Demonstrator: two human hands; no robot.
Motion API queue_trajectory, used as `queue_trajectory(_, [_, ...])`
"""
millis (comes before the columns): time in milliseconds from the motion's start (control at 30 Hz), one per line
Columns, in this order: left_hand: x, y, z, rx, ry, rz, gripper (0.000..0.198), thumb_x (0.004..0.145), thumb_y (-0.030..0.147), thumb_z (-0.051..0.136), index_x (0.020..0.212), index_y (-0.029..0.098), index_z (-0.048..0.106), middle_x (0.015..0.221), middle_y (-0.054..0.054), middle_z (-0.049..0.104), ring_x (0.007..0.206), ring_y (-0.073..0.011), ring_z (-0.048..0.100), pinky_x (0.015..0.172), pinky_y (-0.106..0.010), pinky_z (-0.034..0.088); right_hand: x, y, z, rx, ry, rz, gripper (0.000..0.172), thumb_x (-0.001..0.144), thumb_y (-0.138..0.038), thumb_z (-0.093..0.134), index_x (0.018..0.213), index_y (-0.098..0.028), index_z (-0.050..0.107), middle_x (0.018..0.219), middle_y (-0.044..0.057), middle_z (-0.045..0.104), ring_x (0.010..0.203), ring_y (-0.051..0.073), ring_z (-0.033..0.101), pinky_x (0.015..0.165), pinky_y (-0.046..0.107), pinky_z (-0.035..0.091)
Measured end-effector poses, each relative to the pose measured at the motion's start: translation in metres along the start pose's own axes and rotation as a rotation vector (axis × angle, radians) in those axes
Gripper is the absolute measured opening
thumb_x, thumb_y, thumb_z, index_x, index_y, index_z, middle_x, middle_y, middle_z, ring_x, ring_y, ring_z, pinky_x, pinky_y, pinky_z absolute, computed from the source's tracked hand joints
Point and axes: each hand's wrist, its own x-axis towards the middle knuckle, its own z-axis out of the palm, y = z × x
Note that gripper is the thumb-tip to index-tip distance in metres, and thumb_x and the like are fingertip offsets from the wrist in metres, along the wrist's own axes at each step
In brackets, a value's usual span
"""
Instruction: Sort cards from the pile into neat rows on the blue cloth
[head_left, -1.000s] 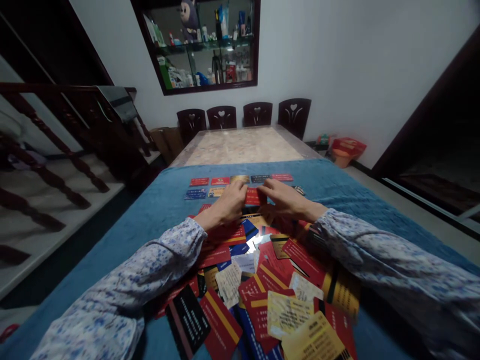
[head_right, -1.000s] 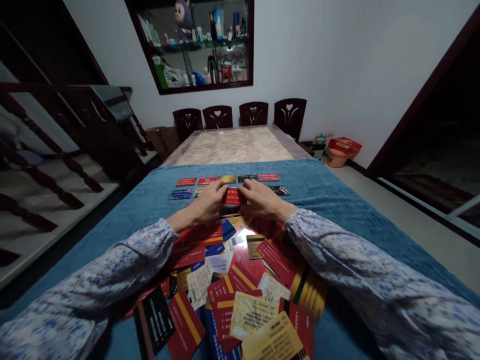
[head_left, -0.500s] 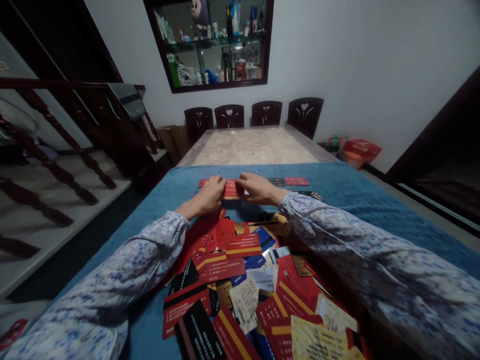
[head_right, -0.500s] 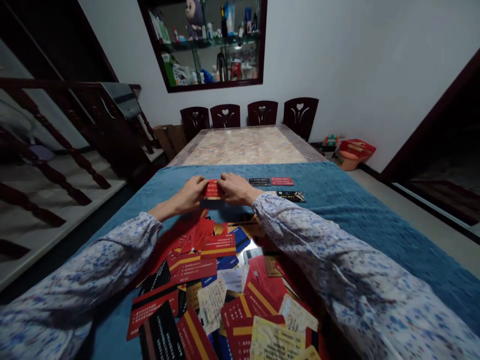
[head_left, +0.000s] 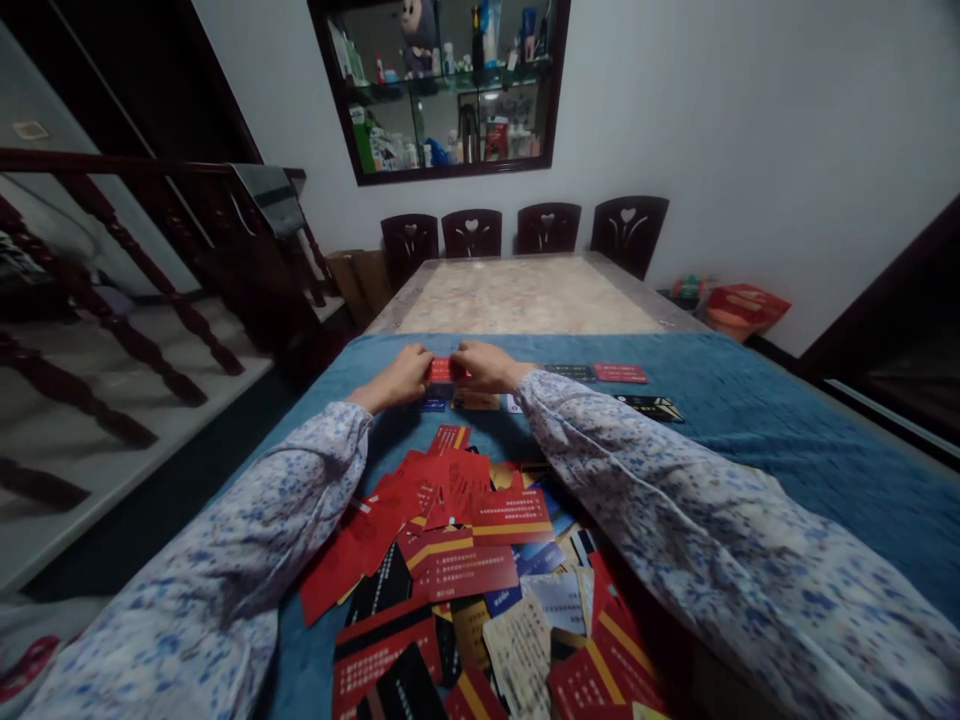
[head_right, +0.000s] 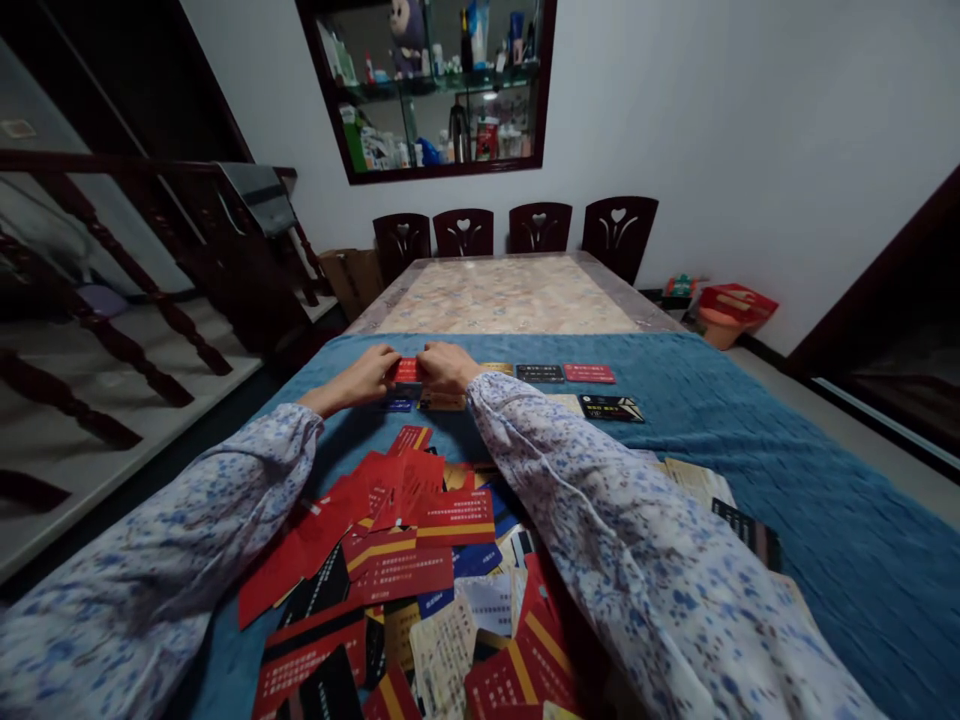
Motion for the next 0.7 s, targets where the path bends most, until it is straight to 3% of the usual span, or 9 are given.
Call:
queue_trajectory(167, [0.013,-0.019,0.007,0.008,-0.023,-0.048,0.021,0.075,0.01,0.06,0.094,0.017,0.067,0.111,-0.01,0.063,0.102,-0.0239,0.061,0.092,-0.031,0.05,0.023,0.001,0.01,-0.004,-0.01,0.013,0.032,0.092,-0.026,0.063,0.12,-0.014,0.072,0.126,0.015,0.068,0.108,0.025,0.067,0.08,0.028,0.046])
queue_trajectory(367, [0.027,-0.04,0.019,0.027,-0.081,-0.057,0.036,0.071,0.011,0.059,0.104,0.015,0.071,0.11,-0.01,0.067,0.101,-0.0246,0.064,0.091,-0.03,0.052,0.046,0.004,0.025,-0.012,-0.03,0.049,0.035,0.091,-0.03,0.065,0.122,-0.017,0.073,0.128,0.014,0.07,0.112,0.026,0.067,0.081,0.028,0.047])
queue_trajectory(500, [0.033,-0.047,0.023,0.025,-0.11,-0.072,0.039,0.067,0.011,0.057,0.103,0.014,0.072,0.103,-0.01,0.069,0.095,-0.0254,0.065,0.088,-0.032,0.053,0.053,0.004,0.029,0.002,-0.044,0.066,0.036,0.092,-0.033,0.064,0.123,-0.018,0.073,0.129,0.014,0.07,0.111,0.025,0.067,0.081,0.028,0.048])
queue_trajectory(700, [0.038,-0.049,0.023,-0.019,-0.173,-0.072,0.028,0.067,0.01,0.058,0.092,0.013,0.071,0.088,-0.008,0.069,0.083,-0.0226,0.062,0.078,-0.029,0.05,0.061,0.007,0.033,0.009,-0.065,0.066,0.036,0.09,-0.033,0.063,0.122,-0.019,0.074,0.127,0.013,0.072,0.11,0.026,0.068,0.083,0.03,0.05])
